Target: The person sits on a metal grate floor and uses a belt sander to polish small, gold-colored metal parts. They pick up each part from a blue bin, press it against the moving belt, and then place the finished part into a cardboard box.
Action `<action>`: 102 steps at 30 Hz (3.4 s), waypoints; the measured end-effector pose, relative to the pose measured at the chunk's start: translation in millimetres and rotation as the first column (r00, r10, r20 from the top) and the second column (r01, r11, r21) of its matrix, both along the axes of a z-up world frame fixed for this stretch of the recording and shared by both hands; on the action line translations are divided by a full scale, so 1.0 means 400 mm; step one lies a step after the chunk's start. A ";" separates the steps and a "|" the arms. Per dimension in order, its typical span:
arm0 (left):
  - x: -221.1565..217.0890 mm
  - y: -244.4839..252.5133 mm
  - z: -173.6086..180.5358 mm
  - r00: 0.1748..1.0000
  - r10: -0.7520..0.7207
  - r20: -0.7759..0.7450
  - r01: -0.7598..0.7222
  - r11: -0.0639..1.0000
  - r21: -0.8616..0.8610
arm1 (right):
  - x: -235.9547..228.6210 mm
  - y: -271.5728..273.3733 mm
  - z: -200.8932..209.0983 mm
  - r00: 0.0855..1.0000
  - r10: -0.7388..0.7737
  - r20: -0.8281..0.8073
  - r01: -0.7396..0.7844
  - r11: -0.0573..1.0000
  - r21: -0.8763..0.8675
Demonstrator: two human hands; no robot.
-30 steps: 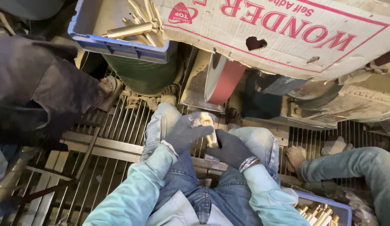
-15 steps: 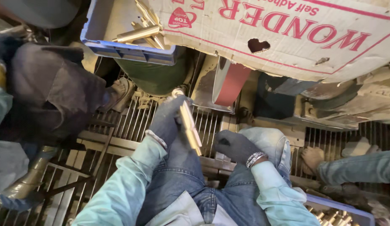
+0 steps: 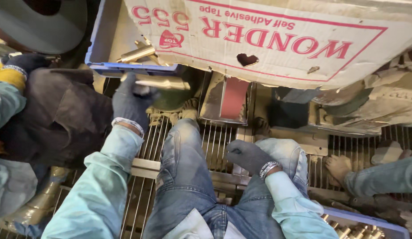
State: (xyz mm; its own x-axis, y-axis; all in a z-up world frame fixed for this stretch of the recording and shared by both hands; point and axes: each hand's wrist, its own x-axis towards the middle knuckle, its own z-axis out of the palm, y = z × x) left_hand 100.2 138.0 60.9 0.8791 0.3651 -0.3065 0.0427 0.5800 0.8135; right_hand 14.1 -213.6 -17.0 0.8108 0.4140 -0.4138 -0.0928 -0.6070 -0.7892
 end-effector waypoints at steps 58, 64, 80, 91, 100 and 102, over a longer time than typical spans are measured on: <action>-0.231 -0.369 -0.151 0.574 -0.749 -0.332 0.819 0.523 0.235 | -0.531 -0.518 -0.275 0.716 -0.691 0.099 0.465 0.366 -0.806; -0.232 -0.367 -0.134 0.524 -0.765 -0.374 0.850 0.444 0.283 | -0.659 -0.482 -0.285 0.714 -0.672 0.196 0.643 0.519 -0.563; -0.236 -0.381 -0.097 0.345 -0.929 -0.137 0.933 0.322 0.162 | -0.290 -0.181 0.323 0.493 -0.850 -0.185 0.666 0.232 0.709; -0.224 -0.272 -0.150 0.860 -0.502 0.086 0.509 0.845 -0.162 | -0.028 0.047 0.166 0.870 -0.328 -0.368 0.471 0.774 0.424; -0.127 -0.299 -0.179 0.791 -0.610 -0.043 0.609 0.779 0.151 | 0.041 0.067 0.062 0.866 -0.296 -0.404 0.463 0.779 0.423; -0.107 -0.308 -0.190 0.799 -0.596 -0.075 0.599 0.781 0.176 | 0.057 0.076 0.059 0.840 -0.300 -0.452 0.504 0.738 0.448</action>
